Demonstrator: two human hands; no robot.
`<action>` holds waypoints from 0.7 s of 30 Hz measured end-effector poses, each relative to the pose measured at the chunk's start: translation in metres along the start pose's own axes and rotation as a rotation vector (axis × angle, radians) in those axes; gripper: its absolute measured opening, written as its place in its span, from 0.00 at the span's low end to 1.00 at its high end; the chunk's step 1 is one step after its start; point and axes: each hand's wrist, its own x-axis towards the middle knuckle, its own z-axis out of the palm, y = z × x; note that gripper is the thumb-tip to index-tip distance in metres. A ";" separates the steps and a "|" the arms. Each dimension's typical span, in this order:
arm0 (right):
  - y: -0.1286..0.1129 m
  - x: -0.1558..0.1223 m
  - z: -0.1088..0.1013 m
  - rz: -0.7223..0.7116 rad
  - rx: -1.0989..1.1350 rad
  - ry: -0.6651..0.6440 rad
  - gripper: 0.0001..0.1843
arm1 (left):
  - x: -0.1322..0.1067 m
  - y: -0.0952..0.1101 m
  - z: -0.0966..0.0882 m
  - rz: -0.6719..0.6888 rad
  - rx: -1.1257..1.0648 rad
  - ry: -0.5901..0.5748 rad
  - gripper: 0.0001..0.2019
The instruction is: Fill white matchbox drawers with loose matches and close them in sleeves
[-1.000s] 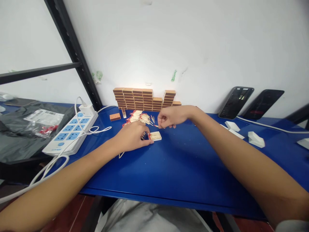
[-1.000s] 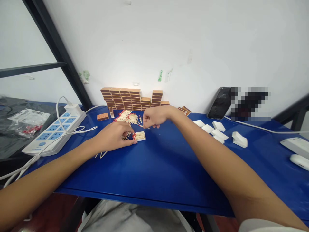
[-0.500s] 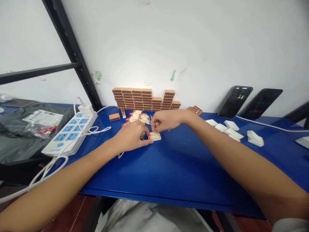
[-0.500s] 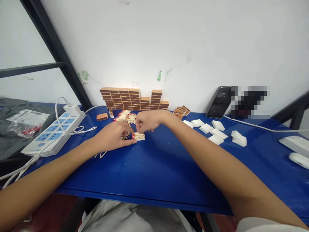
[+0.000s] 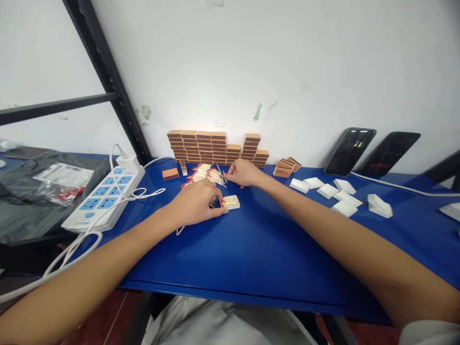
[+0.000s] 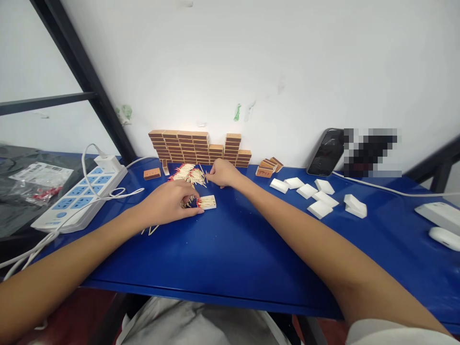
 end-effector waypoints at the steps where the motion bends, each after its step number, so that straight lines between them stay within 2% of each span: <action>1: -0.001 -0.001 -0.001 -0.002 -0.014 -0.028 0.12 | 0.000 0.000 0.000 0.002 -0.001 -0.001 0.17; 11: -0.015 -0.017 -0.027 0.065 -0.066 -0.274 0.07 | -0.001 0.000 -0.001 -0.008 -0.011 -0.010 0.17; 17: -0.020 -0.025 -0.036 0.057 -0.110 -0.381 0.14 | 0.000 -0.002 0.001 0.002 -0.015 -0.002 0.17; 21: -0.019 -0.027 -0.042 0.032 -0.161 -0.434 0.13 | 0.000 -0.001 0.001 -0.002 -0.020 -0.004 0.17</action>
